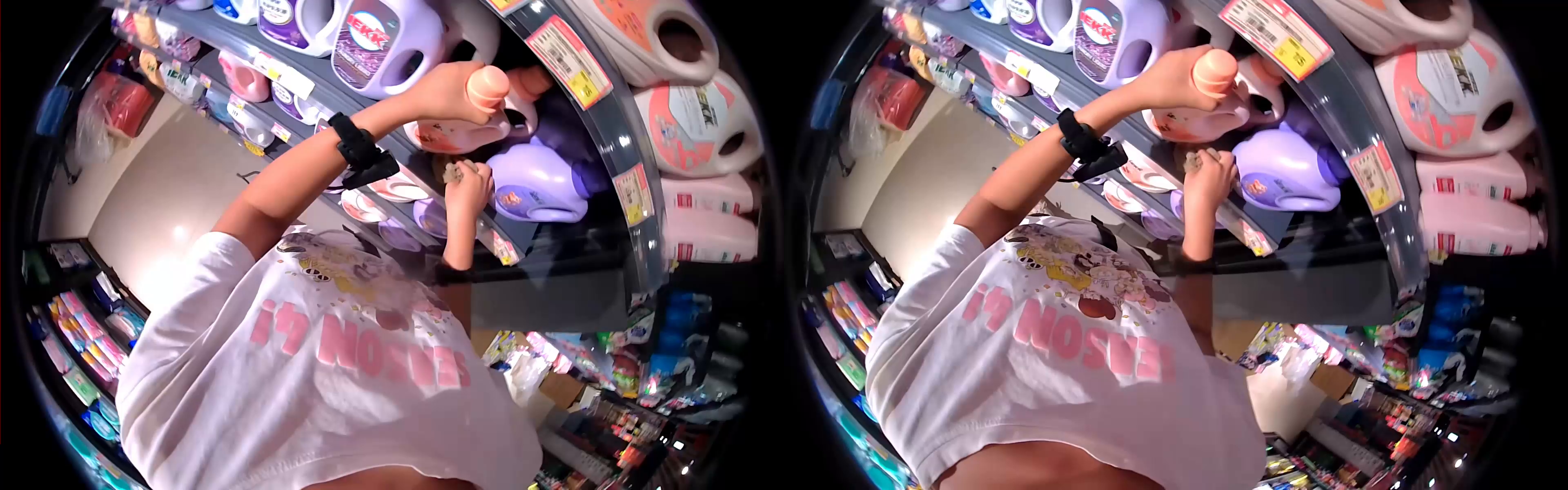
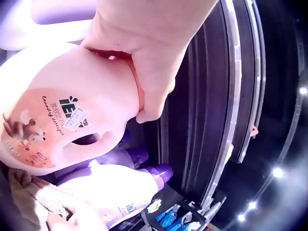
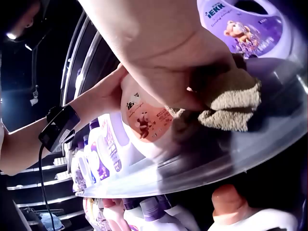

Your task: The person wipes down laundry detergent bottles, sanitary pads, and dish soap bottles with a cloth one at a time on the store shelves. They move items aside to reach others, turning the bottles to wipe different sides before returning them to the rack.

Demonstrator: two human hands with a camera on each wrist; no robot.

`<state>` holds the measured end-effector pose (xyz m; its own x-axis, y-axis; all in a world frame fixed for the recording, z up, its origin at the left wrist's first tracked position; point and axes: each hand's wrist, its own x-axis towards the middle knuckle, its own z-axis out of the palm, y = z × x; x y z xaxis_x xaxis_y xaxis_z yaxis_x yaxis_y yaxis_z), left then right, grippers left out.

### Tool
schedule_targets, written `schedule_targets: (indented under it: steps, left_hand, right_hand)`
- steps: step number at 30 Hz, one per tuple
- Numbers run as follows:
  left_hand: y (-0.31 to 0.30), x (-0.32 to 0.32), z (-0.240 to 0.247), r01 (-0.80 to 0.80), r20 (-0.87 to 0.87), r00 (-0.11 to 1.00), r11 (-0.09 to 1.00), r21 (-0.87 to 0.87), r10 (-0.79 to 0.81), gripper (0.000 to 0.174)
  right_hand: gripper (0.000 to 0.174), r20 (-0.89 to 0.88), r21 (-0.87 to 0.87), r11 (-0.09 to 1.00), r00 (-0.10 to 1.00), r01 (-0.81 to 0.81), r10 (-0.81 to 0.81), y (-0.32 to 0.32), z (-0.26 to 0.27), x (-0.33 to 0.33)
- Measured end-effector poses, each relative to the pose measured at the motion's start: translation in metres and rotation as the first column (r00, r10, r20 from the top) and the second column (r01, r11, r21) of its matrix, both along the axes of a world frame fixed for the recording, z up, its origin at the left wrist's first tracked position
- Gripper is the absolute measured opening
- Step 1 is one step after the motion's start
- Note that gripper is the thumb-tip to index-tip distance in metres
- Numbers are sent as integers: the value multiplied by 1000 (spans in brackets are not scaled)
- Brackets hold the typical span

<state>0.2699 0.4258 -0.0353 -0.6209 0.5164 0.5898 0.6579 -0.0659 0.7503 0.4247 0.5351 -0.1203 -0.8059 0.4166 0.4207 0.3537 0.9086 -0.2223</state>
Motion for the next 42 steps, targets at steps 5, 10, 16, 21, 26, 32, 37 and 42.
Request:
schedule_targets:
  steps: [5,10,16,21,26,32,37,42]
  left_hand:
    - [6,8,2,7,42,999,1000,18,-7,55]
    - [16,2,14,79,90,993,991,-104,-70,57]
    - [29,-16,-3,246,79,967,969,-35,-243,55]
    - [33,86,29,4,-625,773,984,176,108,62]
    - [123,114,39,98,-383,922,990,97,-54,57]
    - [182,102,34,189,11,982,981,40,-189,44]
    - [143,126,49,151,-71,986,988,-33,-153,50]
    - [122,145,45,189,-139,974,980,57,-180,63]
  right_hand:
    - [23,65,-56,993,992,-104,108,0,7,1]
    - [42,-347,-357,873,915,-332,206,13,-4,29]
    - [29,-519,-763,508,847,-399,-114,34,-15,110]
    - [27,-606,-768,514,694,-383,-389,64,5,155]
    - [30,-678,-451,892,637,33,-366,96,36,139]
    - [30,-719,-441,891,638,-113,-275,79,39,124]
    - [26,-679,-595,793,609,-130,-410,53,41,140]
    - [31,-824,-163,982,561,-97,-81,54,106,135]
